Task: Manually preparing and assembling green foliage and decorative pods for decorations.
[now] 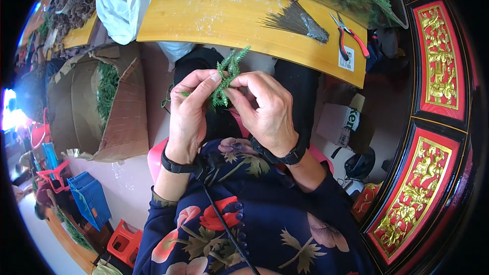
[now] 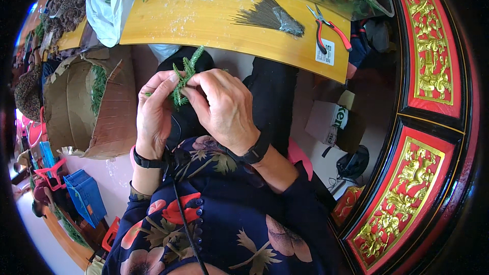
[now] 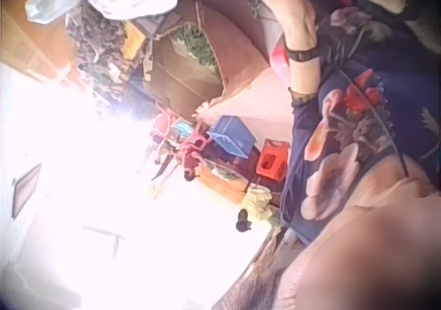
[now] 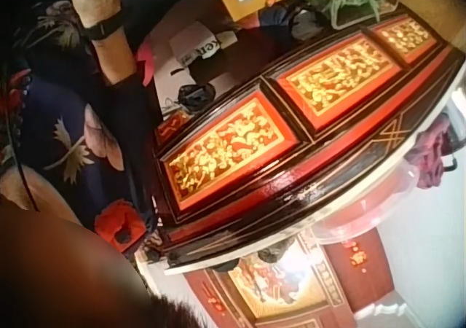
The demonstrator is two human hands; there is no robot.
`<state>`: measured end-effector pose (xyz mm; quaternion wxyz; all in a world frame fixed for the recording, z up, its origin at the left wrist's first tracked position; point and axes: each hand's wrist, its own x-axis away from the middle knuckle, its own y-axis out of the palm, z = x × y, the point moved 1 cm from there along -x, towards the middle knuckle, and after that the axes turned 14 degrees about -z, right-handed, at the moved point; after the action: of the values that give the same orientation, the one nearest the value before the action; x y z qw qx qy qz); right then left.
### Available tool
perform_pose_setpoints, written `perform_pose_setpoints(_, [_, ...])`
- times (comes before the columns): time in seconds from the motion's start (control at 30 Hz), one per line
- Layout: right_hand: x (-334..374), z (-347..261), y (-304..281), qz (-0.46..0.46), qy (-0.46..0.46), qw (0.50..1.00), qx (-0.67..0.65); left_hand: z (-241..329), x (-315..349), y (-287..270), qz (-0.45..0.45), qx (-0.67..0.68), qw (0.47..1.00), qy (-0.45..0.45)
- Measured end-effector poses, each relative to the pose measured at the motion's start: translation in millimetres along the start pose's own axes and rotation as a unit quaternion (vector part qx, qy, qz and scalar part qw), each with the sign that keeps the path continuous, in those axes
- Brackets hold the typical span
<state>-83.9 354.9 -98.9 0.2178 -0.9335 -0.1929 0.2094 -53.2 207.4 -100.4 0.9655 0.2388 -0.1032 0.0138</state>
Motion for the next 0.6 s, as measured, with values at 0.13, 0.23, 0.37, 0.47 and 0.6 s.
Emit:
perform_pose_setpoints(0.13, [2,-2,2,-0.031,0.02,0.997,-0.074,4,1,-3,-0.008,0.045,0.999,-0.01])
perform_pose_setpoints(0.23, [3,-1,2,-0.043,0.025,0.995,-0.09,6,2,-3,-0.011,0.065,0.998,-0.018])
perform_pose_setpoints(0.37, [3,7,1,0.002,-0.042,0.998,-0.054,12,5,5,-0.029,0.053,0.997,-0.037])
perform_pose_setpoints(0.47, [1,12,1,0.029,-0.12,0.992,0.007,11,4,2,-0.053,0.018,0.997,-0.061])
perform_pose_setpoints(0.6, [9,9,-1,0.018,-0.056,0.998,-0.031,20,5,4,-0.085,-0.084,0.987,-0.107])
